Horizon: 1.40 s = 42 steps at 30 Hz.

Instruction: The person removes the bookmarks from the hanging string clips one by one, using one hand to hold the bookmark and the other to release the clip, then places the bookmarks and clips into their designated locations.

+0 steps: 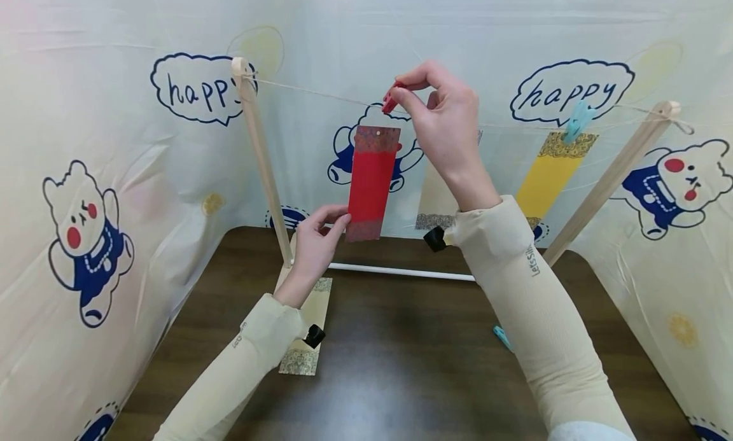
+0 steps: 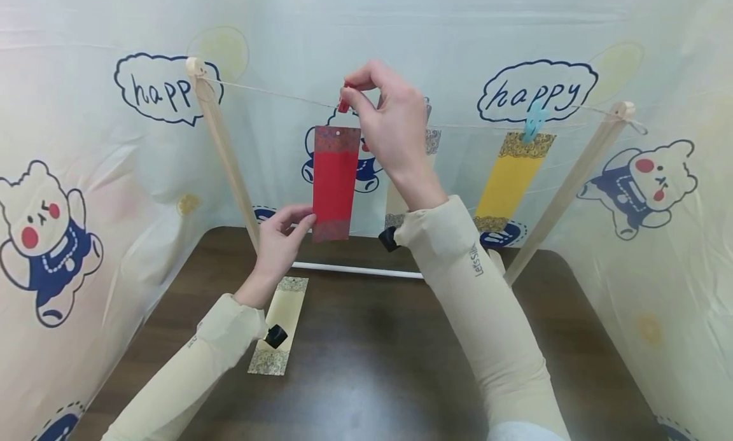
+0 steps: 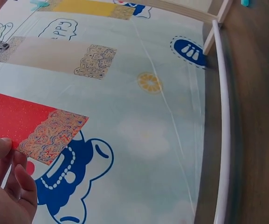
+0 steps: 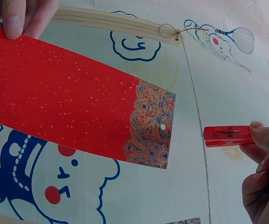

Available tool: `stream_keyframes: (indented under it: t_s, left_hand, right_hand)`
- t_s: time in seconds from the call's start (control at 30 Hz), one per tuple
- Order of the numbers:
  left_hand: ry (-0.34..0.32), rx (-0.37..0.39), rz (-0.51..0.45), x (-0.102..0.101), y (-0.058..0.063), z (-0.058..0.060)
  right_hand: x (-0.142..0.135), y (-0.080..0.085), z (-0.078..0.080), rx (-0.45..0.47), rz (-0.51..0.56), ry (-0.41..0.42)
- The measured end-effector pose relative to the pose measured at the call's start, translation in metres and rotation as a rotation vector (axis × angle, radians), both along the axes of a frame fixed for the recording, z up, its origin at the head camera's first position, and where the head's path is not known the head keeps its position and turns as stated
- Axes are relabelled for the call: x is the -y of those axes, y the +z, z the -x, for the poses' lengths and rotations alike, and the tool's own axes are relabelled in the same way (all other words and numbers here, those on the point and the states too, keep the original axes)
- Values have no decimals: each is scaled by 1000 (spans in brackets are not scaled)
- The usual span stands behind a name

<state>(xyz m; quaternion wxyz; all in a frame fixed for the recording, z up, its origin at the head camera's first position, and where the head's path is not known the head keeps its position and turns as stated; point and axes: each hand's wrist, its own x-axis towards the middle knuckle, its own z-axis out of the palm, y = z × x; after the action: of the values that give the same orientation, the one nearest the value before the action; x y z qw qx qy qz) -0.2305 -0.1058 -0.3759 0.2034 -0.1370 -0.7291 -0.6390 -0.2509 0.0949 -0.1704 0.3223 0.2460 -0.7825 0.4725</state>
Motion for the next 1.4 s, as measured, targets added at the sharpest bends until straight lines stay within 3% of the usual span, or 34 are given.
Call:
stream_keyframes:
  t_s: [0.53, 0.77, 1.13, 1.4]
  left_hand:
    - [-4, -14, -6, 8, -10, -14]
    - [-17, -39, 13, 10, -18, -21]
    - [-24, 50, 9, 8, -30, -32]
    - [1, 18, 50, 13, -34, -38]
  right_hand:
    - [-23, -11, -18, -194, -78, 15]
    - [-39, -25, -27, -153, -144, -39]
    - [-59, -54, -34, -107, -229, -90]
    - [-71, -71, -42, -77, -268, -119]
